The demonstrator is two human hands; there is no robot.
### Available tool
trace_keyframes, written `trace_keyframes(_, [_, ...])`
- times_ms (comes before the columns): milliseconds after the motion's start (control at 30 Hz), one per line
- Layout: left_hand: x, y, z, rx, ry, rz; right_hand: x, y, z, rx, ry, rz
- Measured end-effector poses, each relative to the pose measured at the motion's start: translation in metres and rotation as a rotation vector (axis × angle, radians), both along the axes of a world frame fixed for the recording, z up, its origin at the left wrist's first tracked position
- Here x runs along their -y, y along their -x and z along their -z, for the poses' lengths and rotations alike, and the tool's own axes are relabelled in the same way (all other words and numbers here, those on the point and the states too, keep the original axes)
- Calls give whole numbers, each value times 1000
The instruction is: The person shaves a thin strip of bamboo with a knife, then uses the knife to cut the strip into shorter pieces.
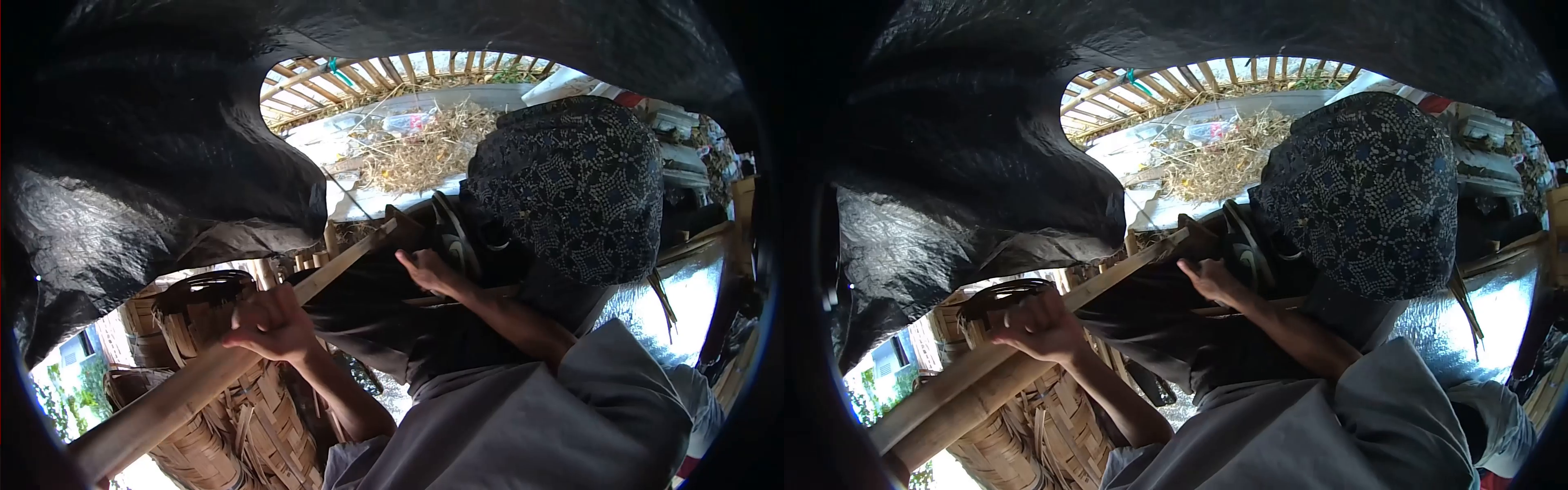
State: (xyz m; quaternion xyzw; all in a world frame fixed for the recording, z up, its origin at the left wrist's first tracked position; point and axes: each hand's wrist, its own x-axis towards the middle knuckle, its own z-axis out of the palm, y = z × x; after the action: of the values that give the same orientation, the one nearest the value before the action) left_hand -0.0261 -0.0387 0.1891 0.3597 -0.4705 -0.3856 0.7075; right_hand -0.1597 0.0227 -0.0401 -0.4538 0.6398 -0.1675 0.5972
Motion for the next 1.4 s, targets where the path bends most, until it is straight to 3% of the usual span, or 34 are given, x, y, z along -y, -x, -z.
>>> trace_keyframes(67, [10, 1, 0, -59, -13, -36, 1, -13, -3, 168, 399, 13])
trace_keyframes(133, [14, 2, -1, -71, -50, -220, 5, -19, -7, 184, 388, 39])
trace_keyframes(267, [5, 0, -4, 18, -56, -173, 3, -14, 15, 113, 465, 106])
trace_keyframes(333, [3, -1, -4, -12, -79, -230, 8, 9, 41, -165, -5, 18])
trace_keyframes(467, [5, 1, -3, -3, -45, -165, 10, 14, 54, -123, -114, -42])
trace_keyframes(533, [14, -4, -4, 51, -74, -343, 26, 1, 18, 139, -176, -3])
trace_keyframes(567, [17, -8, -4, 53, -75, -346, 29, -6, 12, 141, -177, -6])
trace_keyframes(633, [20, -15, -4, 29, -70, -429, 27, -18, 5, 203, 120, -61])
trace_keyframes(667, [20, -16, -4, 32, -75, -431, 25, -22, 11, 205, 115, -63])
trace_keyframes(733, [18, -17, -5, -55, -72, -522, 21, -27, 25, 103, 323, -69])
trace_keyframes(767, [16, -18, -5, -53, -73, -530, 18, -22, 32, 106, 321, -76])
trace_keyframes(833, [13, -17, -9, -20, -145, -649, 19, -6, 35, 120, -136, -28])
trace_keyframes(967, [8, -18, -7, -15, -99, -721, 14, -2, 32, 60, -58, -95])
trace_keyframes(1067, [9, -23, -4, 30, -141, -759, 18, -13, 11, 8, 124, -59])
trace_keyframes(1133, [7, -29, -1, 51, -91, -740, 22, -20, -25, 96, 349, -189])
trace_keyframes(1200, [9, -19, -6, 7, -123, -796, 22, -25, -17, 152, 270, -153])
trace_keyframes(1300, [6, -23, -7, -10, -148, -821, 18, -14, 16, -93, 163, -31])
trace_keyframes(1400, [4, -28, -5, 32, -149, -796, 16, 13, 34, -118, 17, -52])
